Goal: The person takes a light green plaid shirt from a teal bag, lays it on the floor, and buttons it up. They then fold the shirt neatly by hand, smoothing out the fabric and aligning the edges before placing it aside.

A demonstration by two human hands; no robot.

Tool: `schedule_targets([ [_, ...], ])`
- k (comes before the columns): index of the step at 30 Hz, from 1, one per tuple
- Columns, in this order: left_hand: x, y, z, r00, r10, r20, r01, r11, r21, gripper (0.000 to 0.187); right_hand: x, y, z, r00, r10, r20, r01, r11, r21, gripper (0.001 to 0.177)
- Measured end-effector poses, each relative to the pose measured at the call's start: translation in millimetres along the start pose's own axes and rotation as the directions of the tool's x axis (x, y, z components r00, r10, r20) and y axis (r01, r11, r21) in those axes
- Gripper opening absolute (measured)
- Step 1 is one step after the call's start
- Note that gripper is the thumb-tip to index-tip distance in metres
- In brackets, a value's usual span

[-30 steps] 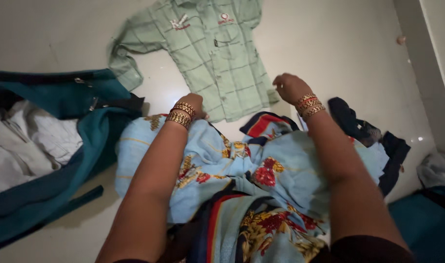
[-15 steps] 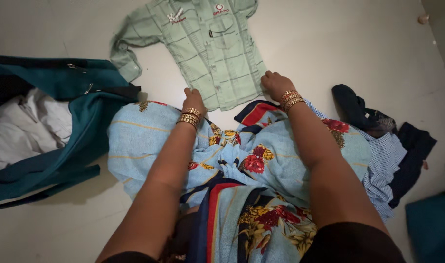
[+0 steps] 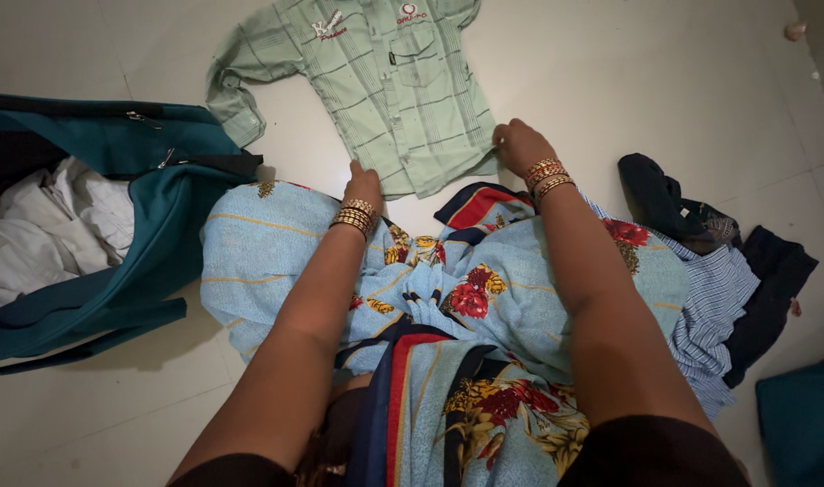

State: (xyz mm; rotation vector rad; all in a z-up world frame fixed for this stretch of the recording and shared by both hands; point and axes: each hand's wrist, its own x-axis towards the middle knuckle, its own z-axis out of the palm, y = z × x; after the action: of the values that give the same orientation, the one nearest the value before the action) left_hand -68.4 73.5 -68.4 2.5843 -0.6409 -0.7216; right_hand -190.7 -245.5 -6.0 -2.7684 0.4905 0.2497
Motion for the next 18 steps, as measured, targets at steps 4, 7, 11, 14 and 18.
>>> schedule_targets([
  [4,-0.4,-4.4,-0.5,0.999,-0.041,-0.011,0.040,0.999,-0.030,0.025,8.0,22.8,12.7,0.987,-0.010,-0.159,0.019,0.998,0.055,0.014],
  [7,-14.1,-0.6,-21.4,0.992,-0.124,-0.011,0.123,0.992,-0.028,0.030,13.3,41.2,11.8,0.988,0.041,-0.146,-0.039,0.999,0.014,0.013],
  [11,-20.1,-0.7,-30.6,0.981,-0.179,-0.068,0.188,0.969,0.162,0.026,1.6,44.5,-3.6,0.958,0.283,0.054,-0.279,0.958,-0.072,0.022],
  [14,-9.7,-4.7,-23.1,0.969,-0.248,-0.014,0.236,0.901,0.364,0.028,0.8,45.6,-2.0,0.919,0.306,0.249,-0.266,0.947,-0.180,0.028],
  [18,-1.8,-5.2,-15.4,0.941,-0.309,0.135,0.187,0.812,0.553,0.030,5.6,61.6,31.1,0.889,0.214,0.405,-0.085,0.946,-0.313,0.033],
])
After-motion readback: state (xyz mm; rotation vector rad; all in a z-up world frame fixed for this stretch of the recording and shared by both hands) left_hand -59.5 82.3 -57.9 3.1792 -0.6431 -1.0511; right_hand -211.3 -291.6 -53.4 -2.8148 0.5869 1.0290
